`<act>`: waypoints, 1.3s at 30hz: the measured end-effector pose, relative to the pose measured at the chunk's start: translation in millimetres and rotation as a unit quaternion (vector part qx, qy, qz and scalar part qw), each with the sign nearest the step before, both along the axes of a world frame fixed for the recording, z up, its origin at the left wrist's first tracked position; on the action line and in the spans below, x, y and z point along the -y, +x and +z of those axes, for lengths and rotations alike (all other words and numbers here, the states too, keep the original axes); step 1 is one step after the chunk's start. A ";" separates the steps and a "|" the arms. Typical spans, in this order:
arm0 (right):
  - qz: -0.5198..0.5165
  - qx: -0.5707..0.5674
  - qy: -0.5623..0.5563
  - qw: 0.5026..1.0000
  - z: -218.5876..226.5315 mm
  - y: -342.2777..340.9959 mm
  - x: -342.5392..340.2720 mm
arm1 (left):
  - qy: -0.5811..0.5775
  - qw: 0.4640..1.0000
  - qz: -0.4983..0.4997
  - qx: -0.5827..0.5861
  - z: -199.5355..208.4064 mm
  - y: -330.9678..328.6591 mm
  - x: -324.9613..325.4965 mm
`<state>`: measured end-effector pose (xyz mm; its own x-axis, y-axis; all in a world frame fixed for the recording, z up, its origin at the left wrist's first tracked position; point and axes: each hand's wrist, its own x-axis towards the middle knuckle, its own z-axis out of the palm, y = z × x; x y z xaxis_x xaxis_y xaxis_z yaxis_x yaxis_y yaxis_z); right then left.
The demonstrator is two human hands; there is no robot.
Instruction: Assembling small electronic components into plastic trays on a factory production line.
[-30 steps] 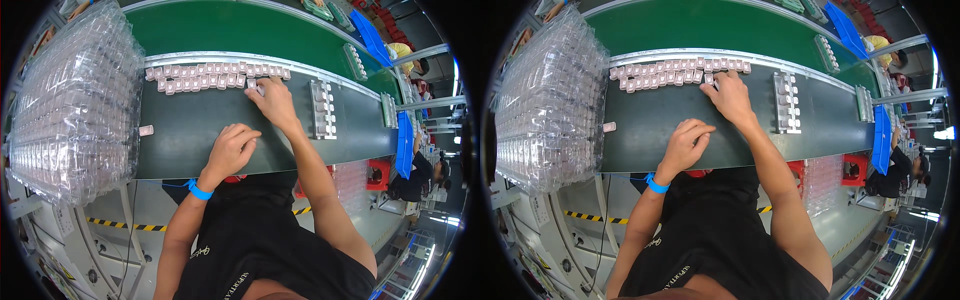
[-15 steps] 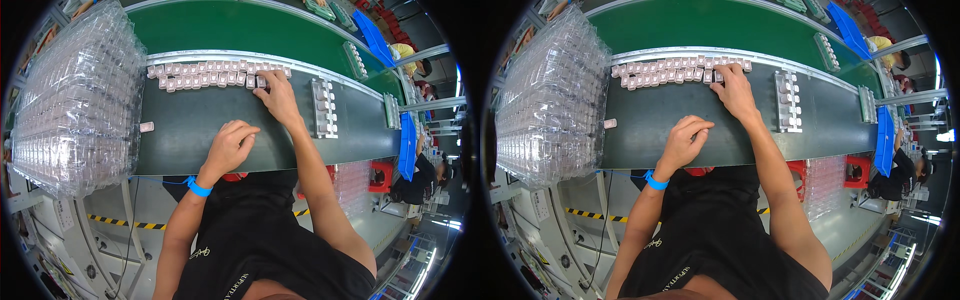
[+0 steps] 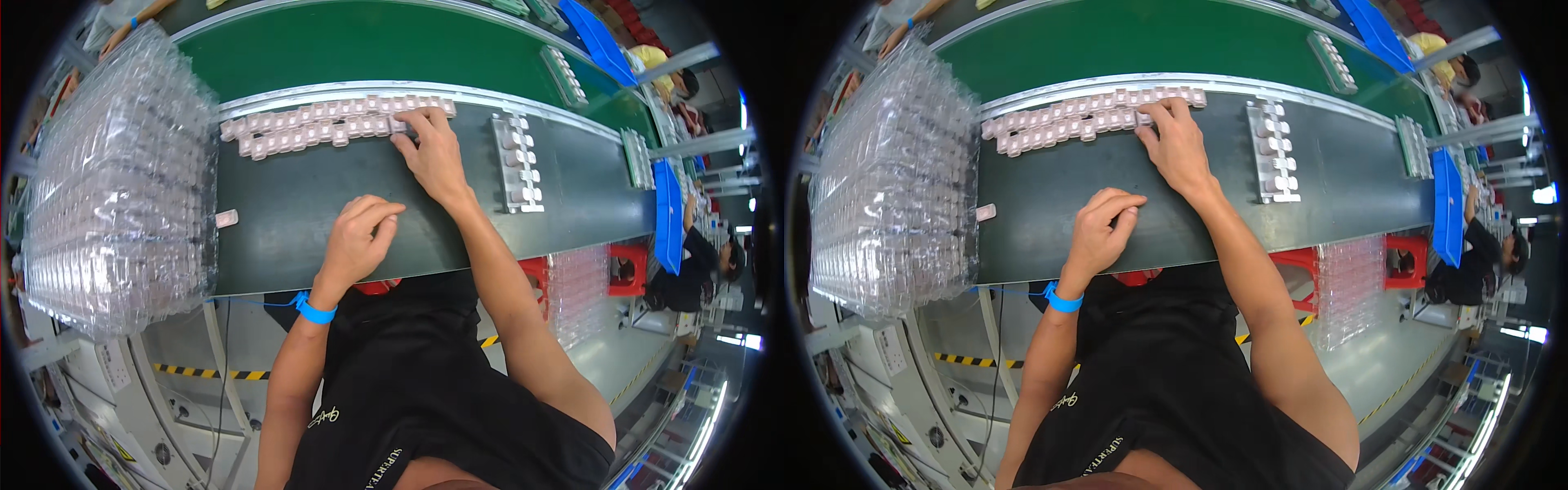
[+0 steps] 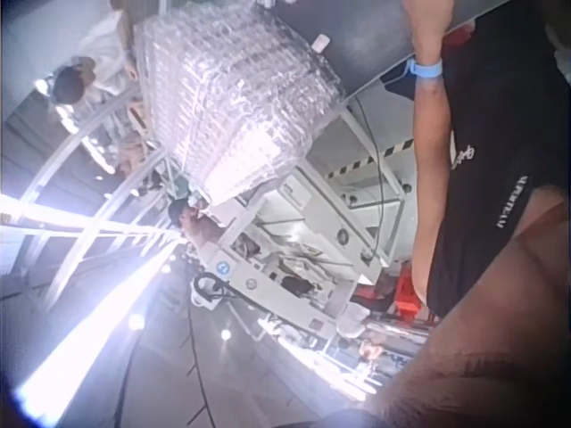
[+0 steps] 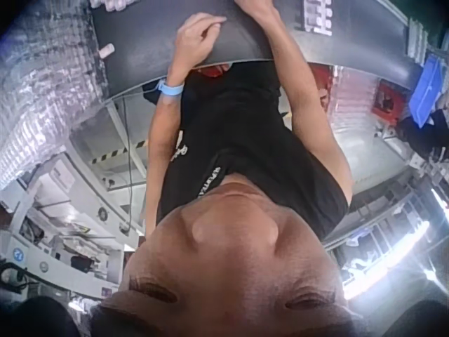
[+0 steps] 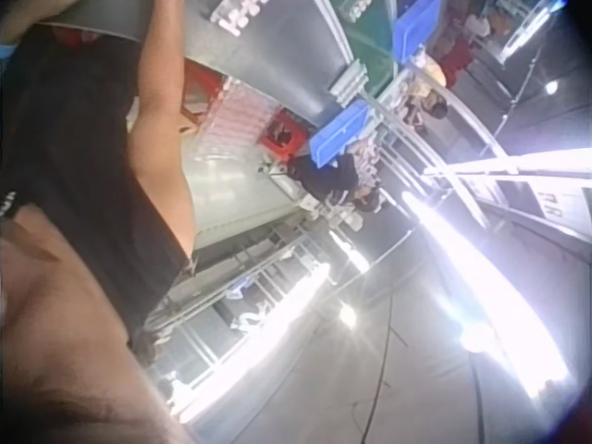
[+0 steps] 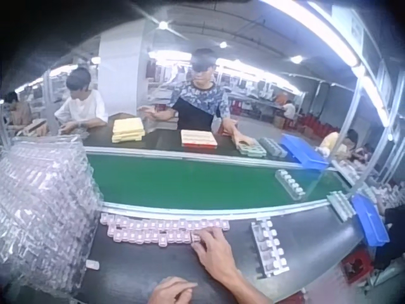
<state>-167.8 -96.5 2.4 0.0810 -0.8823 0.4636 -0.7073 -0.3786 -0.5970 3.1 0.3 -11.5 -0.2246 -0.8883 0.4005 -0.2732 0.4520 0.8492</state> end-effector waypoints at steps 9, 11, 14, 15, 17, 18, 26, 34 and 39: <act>-0.128 0.014 -0.025 0.991 46.1 -101.9 -86.6 | 0.005 0.990 0.007 0.138 22.2 -10.3 -2.9; -0.190 0.055 -0.010 0.980 41.0 -141.4 -95.9 | 0.019 0.993 -0.028 0.115 33.0 -27.7 -2.9; -0.223 0.181 0.072 0.955 25.7 -185.0 -105.5 | 0.057 0.990 -0.109 0.069 50.0 -66.6 -2.4; -0.221 0.190 0.090 0.952 20.7 -192.9 -108.6 | 0.043 0.989 -0.127 0.066 49.9 -83.5 0.7; -0.151 0.251 0.158 0.943 10.5 -198.8 -112.8 | 0.046 0.988 -0.134 0.054 49.0 -115.7 9.0; -0.122 0.241 0.174 0.947 4.9 -201.1 -113.0 | 0.070 0.988 -0.131 0.051 49.5 -132.2 14.5; -0.099 0.308 0.231 0.917 8.1 -201.5 -103.6 | 0.155 0.981 -0.109 0.041 12.2 -193.5 51.7; -0.196 0.268 0.110 0.937 22.1 -206.6 -108.3 | 0.105 0.988 -0.107 0.046 23.9 -182.3 52.0; -0.088 0.166 0.123 0.974 52.2 -149.6 -109.8 | 0.155 0.983 -0.069 0.065 28.6 -112.7 56.4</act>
<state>-317.4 13.3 54.6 -0.1999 -0.9566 0.2119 -0.5005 -0.0863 -0.8614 -109.6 -56.1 17.2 -0.3827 -0.9208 0.0755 -0.3429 0.2175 0.9138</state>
